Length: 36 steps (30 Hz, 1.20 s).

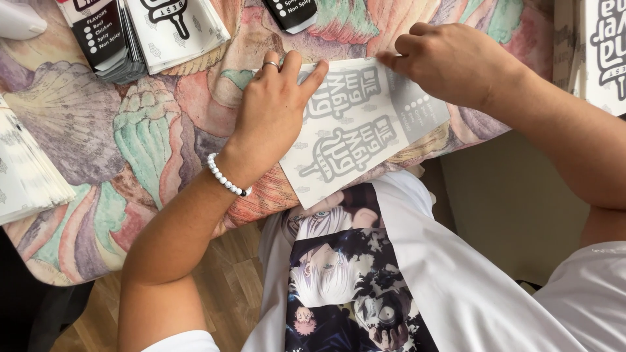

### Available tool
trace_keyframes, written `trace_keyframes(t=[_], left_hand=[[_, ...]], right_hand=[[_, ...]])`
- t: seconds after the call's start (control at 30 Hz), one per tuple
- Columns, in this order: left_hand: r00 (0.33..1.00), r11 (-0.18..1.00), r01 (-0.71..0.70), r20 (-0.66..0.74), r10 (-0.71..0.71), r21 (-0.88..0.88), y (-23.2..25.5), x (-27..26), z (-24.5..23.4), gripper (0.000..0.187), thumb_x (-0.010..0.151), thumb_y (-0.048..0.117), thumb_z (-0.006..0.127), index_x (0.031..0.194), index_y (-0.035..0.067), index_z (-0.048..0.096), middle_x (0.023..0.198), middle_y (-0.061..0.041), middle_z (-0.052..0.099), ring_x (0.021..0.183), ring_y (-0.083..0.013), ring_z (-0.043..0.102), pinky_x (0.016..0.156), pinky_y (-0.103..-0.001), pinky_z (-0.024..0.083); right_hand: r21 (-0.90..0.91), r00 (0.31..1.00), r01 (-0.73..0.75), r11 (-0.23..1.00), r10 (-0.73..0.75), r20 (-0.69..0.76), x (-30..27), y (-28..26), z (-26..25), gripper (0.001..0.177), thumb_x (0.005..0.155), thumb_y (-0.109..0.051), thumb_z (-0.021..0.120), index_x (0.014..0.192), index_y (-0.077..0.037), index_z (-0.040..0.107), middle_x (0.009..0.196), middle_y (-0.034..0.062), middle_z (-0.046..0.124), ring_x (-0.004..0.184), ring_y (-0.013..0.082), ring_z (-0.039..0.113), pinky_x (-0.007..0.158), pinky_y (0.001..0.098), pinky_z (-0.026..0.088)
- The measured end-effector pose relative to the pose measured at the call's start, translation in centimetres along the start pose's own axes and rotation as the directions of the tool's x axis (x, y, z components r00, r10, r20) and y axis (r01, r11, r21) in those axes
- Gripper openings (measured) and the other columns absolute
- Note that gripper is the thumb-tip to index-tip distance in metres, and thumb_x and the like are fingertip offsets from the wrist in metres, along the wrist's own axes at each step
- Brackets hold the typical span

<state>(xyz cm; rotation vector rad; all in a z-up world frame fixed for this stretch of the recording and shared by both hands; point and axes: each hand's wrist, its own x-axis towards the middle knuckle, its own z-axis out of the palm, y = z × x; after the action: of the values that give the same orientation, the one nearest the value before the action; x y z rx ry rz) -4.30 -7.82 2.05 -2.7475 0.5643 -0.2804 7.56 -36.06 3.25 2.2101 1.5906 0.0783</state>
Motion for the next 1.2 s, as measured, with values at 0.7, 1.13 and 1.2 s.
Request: trace_keyframes(t=[0.7, 1.13, 1.2], left_hand=[[0.996, 0.993, 0.082, 0.027, -0.080, -0.082, 1.3, -0.8, 0.9, 0.041, 0.095, 0.019, 0.056, 0.135, 0.009, 0.052, 0.118, -0.009, 0.055, 0.102, -0.0244, 0.053, 0.088, -0.032, 0.049], [0.998, 0.945, 0.057, -0.020, -0.067, -0.322, -0.2, -0.7, 1.8, 0.053, 0.090, -0.006, 0.054, 0.138, 0.014, 0.062, 0.116, -0.013, 0.055, 0.096, -0.0284, 0.055, 0.061, -0.029, 0.058], [0.996, 0.949, 0.039, -0.058, -0.060, -0.313, -0.3, -0.7, 2.5, 0.052, 0.089, -0.005, 0.055, 0.136, 0.015, 0.064, 0.108, -0.010, 0.054, 0.086, -0.0246, 0.054, 0.054, -0.029, 0.054]], right_hand=[[0.498, 0.891, -0.127, 0.858, 0.319, -0.322, 5.2, -7.0, -2.0, 0.031, 0.097, -0.002, 0.060, 0.123, -0.004, 0.076, 0.116, 0.0072, 0.071, 0.099, 0.0210, 0.066, 0.076, 0.0355, 0.064], [0.399, 0.812, -0.343, 0.851, 0.482, -0.330, -3.0, -4.4, 3.2, 0.035, 0.085, 0.011, 0.059, 0.108, -0.001, 0.083, 0.105, 0.0075, 0.070, 0.091, 0.0273, 0.066, 0.066, 0.0389, 0.060], [0.409, 0.810, -0.370, 0.834, 0.505, -0.298, -2.8, -4.6, 2.7, 0.032, 0.088, 0.009, 0.060, 0.109, -0.001, 0.083, 0.106, 0.0088, 0.072, 0.091, 0.0269, 0.067, 0.068, 0.0387, 0.061]])
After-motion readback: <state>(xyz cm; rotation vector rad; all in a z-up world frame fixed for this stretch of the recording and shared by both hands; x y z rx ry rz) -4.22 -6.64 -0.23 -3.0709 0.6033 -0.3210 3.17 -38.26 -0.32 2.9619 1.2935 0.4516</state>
